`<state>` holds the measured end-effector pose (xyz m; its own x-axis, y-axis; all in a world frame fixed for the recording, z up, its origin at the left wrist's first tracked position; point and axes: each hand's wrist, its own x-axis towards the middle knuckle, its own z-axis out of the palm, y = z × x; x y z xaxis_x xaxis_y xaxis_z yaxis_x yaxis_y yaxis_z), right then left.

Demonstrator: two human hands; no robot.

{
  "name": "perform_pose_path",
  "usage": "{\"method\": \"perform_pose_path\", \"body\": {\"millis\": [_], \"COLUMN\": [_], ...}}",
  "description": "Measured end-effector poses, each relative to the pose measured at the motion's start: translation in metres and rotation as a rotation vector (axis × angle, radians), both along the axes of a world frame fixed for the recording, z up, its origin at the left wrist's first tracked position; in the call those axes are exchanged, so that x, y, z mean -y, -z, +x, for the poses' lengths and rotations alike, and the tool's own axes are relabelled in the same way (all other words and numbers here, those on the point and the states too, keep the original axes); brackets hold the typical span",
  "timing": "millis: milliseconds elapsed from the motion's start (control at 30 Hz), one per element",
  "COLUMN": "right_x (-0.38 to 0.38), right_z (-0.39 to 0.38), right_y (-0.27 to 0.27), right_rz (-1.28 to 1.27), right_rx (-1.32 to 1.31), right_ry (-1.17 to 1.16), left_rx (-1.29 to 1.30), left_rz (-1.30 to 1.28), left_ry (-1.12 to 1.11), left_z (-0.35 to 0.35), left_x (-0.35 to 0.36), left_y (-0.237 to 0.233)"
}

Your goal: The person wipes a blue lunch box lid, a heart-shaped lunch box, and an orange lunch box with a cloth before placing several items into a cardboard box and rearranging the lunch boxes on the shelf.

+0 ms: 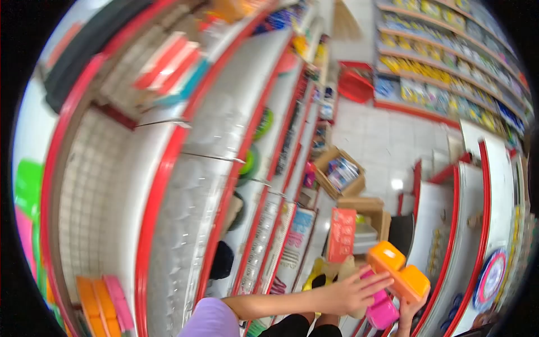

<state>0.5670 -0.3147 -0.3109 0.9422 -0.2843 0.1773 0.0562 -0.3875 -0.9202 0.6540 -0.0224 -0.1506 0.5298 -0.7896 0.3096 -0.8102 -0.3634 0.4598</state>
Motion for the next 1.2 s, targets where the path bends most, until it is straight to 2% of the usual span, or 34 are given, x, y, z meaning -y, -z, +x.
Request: {"method": "perform_pose_path", "body": {"millis": [33,133,167,200,300,367,433,467,533,567,633,700,733,800,867,967,1067,1167,1200], "right_x": [0.02,-0.024,-0.034,-0.042,-0.054,-0.058,-0.063,-0.068,-0.081,-0.094,-0.119,-0.137,-0.131,-0.141,-0.153,-0.16,-0.163,-0.167,-0.165], "right_z": [-0.019,0.008,0.016,0.023,0.036,0.042,0.049,0.052,0.058,0.061,0.063,0.061,0.065,0.061,0.056,0.051,0.045,0.04,0.039], "right_y": [0.027,-0.048,-0.068,-0.089,-0.137,-0.163,-0.185,-0.192,-0.21,-0.221,-0.243,-0.264,-0.244,-0.251,-0.257,-0.257,-0.254,-0.256,-0.253], "right_rz": [-0.015,0.345,0.455,0.559,0.788,0.895,0.959,0.986,1.011,1.018,1.077,1.174,1.156,1.193,1.211,1.209,1.204,1.192,1.202], "right_rx": [0.037,0.072,0.081,0.097,0.112,0.105,0.071,0.016,-0.045,-0.044,-0.073,-0.139,-0.135,-0.185,-0.218,-0.249,-0.286,-0.327,-0.35], "right_ry": [0.128,0.406,0.433,0.45,0.436,0.394,0.323,0.279,0.215,0.192,0.102,-0.027,-0.09,-0.172,-0.23,-0.269,-0.286,-0.323,-0.336], "left_rx": [-0.016,-0.078,-0.108,-0.199,-0.311,-0.542,-0.702,-0.609,-0.562,-0.432,-0.336,-0.303,-0.302,-0.232,-0.293,-0.346,-0.304,-0.278,-0.218], "left_rz": [-0.018,0.014,0.037,-0.02,-0.236,-0.578,-0.727,-0.845,-1.381,-1.548,-1.706,-1.677,-1.64,-1.603,-1.606,-1.619,-1.703,-1.663,-1.536], "left_ry": [-0.013,-0.044,-0.054,-0.101,-0.339,-0.545,-1.02,-1.231,-1.368,-1.471,-1.48,-1.526,-1.557,-1.584,-1.642,-1.811,-1.669,-1.73,-1.843], "left_z": [-0.008,-0.033,-0.038,-0.039,-0.053,-0.066,-0.086,-0.096,-0.104,-0.103,-0.105,-0.102,-0.101,-0.092,-0.083,-0.074,-0.07,-0.075,-0.079], "left_x": [-0.002,-0.014,-0.018,-0.029,-0.067,-0.105,-0.136,-0.157,-0.181,-0.195,-0.223,-0.261,-0.278,-0.322,-0.37,-0.392,-0.437,-0.453,-0.455], "left_y": [-0.015,-0.033,-0.04,-0.064,-0.08,-0.115,-0.157,-0.142,-0.189,-0.201,-0.232,-0.238,-0.242,-0.23,-0.212,-0.218,-0.185,-0.18,-0.182]}}
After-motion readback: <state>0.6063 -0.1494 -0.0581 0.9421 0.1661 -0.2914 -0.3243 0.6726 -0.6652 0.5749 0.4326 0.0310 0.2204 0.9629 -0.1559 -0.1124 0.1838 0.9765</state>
